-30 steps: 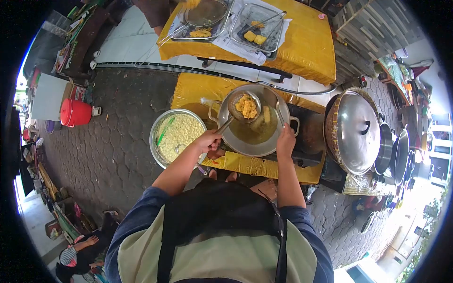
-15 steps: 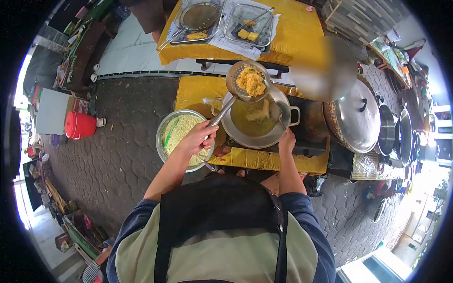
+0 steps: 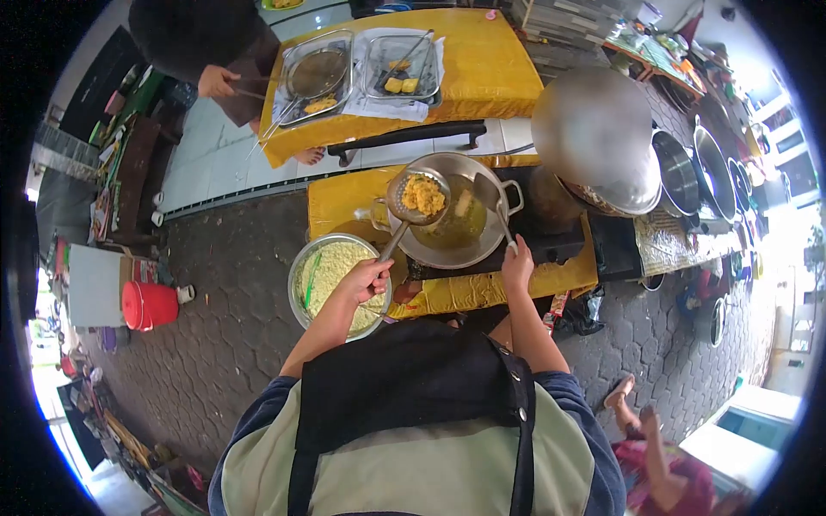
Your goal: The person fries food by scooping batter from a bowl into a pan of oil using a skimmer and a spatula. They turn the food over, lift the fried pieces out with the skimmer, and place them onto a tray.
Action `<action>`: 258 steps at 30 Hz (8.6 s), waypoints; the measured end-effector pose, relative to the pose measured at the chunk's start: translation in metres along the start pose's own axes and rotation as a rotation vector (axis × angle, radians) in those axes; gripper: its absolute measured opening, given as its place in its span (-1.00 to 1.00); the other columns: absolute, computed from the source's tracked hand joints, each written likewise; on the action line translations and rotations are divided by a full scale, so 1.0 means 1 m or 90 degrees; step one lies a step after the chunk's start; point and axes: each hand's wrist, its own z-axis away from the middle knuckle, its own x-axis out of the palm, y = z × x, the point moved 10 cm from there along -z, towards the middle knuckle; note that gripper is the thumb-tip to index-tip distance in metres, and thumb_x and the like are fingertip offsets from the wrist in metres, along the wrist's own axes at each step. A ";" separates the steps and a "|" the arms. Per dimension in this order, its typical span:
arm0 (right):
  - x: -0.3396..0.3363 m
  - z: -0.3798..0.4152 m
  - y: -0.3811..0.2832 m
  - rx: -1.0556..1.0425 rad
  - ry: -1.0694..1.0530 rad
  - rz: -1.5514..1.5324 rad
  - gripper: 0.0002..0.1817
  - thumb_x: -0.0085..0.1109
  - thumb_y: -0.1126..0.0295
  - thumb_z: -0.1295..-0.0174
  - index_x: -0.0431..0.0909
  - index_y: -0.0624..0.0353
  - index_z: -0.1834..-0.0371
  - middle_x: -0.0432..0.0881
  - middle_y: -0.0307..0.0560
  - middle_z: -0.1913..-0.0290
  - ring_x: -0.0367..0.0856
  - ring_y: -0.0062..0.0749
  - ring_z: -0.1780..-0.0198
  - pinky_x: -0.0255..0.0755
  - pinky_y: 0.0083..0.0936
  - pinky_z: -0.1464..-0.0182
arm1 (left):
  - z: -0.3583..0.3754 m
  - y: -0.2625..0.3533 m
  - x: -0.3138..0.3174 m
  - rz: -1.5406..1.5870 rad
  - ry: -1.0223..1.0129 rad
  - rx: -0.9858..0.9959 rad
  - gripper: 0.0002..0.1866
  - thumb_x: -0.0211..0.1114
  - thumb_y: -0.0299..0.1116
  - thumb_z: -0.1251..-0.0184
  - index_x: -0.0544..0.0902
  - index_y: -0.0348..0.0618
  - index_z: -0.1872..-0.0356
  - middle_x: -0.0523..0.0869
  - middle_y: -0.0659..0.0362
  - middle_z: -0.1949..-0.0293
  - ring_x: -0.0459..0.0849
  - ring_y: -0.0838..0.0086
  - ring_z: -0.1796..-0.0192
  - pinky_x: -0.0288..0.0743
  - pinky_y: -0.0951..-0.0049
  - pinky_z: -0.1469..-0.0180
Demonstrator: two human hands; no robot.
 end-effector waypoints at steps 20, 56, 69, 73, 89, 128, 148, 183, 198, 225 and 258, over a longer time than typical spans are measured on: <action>-0.001 0.033 -0.050 0.042 -0.017 -0.088 -0.57 -0.08 0.54 -0.15 0.26 0.22 -0.14 0.37 0.18 0.05 0.38 0.04 0.05 0.29 -0.30 0.04 | -0.008 0.000 -0.003 -0.052 -0.012 -0.025 -0.86 0.12 -0.40 -0.22 0.42 -0.20 0.25 0.38 0.29 0.59 0.24 0.66 0.69 0.13 0.61 0.65; 0.026 0.064 -0.007 0.139 -0.176 0.032 -0.70 -0.01 0.25 -0.11 0.40 0.27 0.22 0.53 0.23 0.22 0.47 0.15 0.15 0.35 -0.17 0.15 | -0.007 -0.056 -0.022 -0.043 0.003 -0.103 -0.91 0.13 -0.42 -0.20 0.44 -0.18 0.33 0.38 0.28 0.63 0.21 0.65 0.71 0.11 0.62 0.65; 0.024 0.022 -0.016 0.090 -0.177 0.071 -0.67 -0.03 0.26 -0.13 0.38 0.29 0.15 0.51 0.26 0.21 0.44 0.16 0.11 0.31 -0.14 0.12 | -0.013 -0.032 0.003 -0.004 -0.009 -0.088 -0.92 0.13 -0.40 -0.21 0.40 -0.13 0.37 0.35 0.32 0.63 0.20 0.70 0.73 0.07 0.64 0.67; 0.028 0.006 -0.020 0.051 -0.233 0.021 -0.68 0.00 0.28 -0.12 0.40 0.33 0.19 0.52 0.23 0.29 0.46 0.11 0.20 0.32 -0.22 0.19 | -0.006 -0.012 0.011 0.009 0.009 -0.075 -0.92 0.13 -0.40 -0.20 0.41 -0.11 0.38 0.35 0.33 0.63 0.20 0.71 0.73 0.06 0.65 0.67; 0.057 0.006 0.046 0.223 -0.273 -0.286 -0.84 0.01 0.31 -0.05 0.37 0.16 0.50 0.26 -0.29 0.69 0.16 -0.58 0.81 0.00 -0.58 0.81 | 0.051 0.294 -0.064 -0.058 0.156 0.304 -0.87 0.14 -0.40 -0.15 0.39 -0.20 0.43 0.31 0.32 0.70 0.20 0.65 0.77 0.07 0.62 0.74; 0.052 0.076 0.063 0.480 -0.184 -0.391 -0.76 0.00 0.22 -0.18 0.39 0.20 0.39 0.23 -0.35 0.72 0.12 -0.59 0.85 -0.01 -0.58 0.83 | 0.044 0.055 -0.048 -0.349 0.286 0.269 -0.74 0.11 -0.35 -0.17 0.40 -0.26 0.16 0.43 0.13 0.65 0.42 0.43 0.71 0.30 0.42 0.66; 0.024 0.085 0.043 0.066 -0.133 0.052 -0.65 -0.04 0.23 -0.13 0.41 0.29 0.16 0.53 0.23 0.43 0.54 0.06 0.40 0.39 -0.17 0.38 | 0.000 0.076 0.001 -0.832 0.462 0.312 -0.54 0.06 -0.31 -0.17 0.29 -0.36 -0.06 0.55 -0.25 0.22 0.53 -0.08 0.16 0.39 0.11 0.08; 0.110 -0.024 0.059 -0.079 -0.413 0.150 -0.70 -0.07 0.22 -0.14 0.38 0.24 0.22 0.55 0.22 0.27 0.51 0.11 0.17 0.36 -0.11 0.14 | -0.022 -0.026 0.006 -0.701 0.596 0.114 -0.61 0.09 -0.28 -0.10 0.40 -0.40 0.13 0.55 -0.25 0.24 0.52 -0.09 0.13 0.37 0.10 0.04; 0.163 -0.031 0.136 0.276 -0.530 -0.040 -0.46 -0.02 0.11 -0.18 0.28 0.22 -0.16 0.56 0.00 0.30 0.54 -0.18 0.33 0.41 -0.32 0.45 | -0.032 -0.017 0.001 -0.669 0.639 0.144 -0.67 0.11 -0.31 -0.09 0.44 -0.35 0.18 0.55 -0.23 0.23 0.52 -0.08 0.12 0.38 0.10 0.07; 0.073 -0.061 0.071 -0.011 -0.343 0.106 -0.67 -0.02 0.16 -0.17 0.42 0.27 0.37 0.53 0.18 0.41 0.48 0.13 0.26 0.32 -0.16 0.24 | -0.050 0.002 0.001 -0.662 0.632 0.087 -0.69 0.07 -0.34 -0.14 0.39 -0.33 0.14 0.57 -0.21 0.21 0.54 -0.02 0.10 0.41 0.16 0.05; 0.036 -0.051 0.067 0.005 -0.256 0.057 -0.65 -0.02 0.13 -0.15 0.48 0.24 0.29 0.55 0.22 0.37 0.49 0.15 0.23 0.34 -0.19 0.18 | -0.106 -0.128 0.013 0.109 0.110 -0.106 -0.86 0.11 -0.38 -0.21 0.31 -0.01 0.44 0.27 0.33 0.67 0.15 0.64 0.73 0.02 0.59 0.69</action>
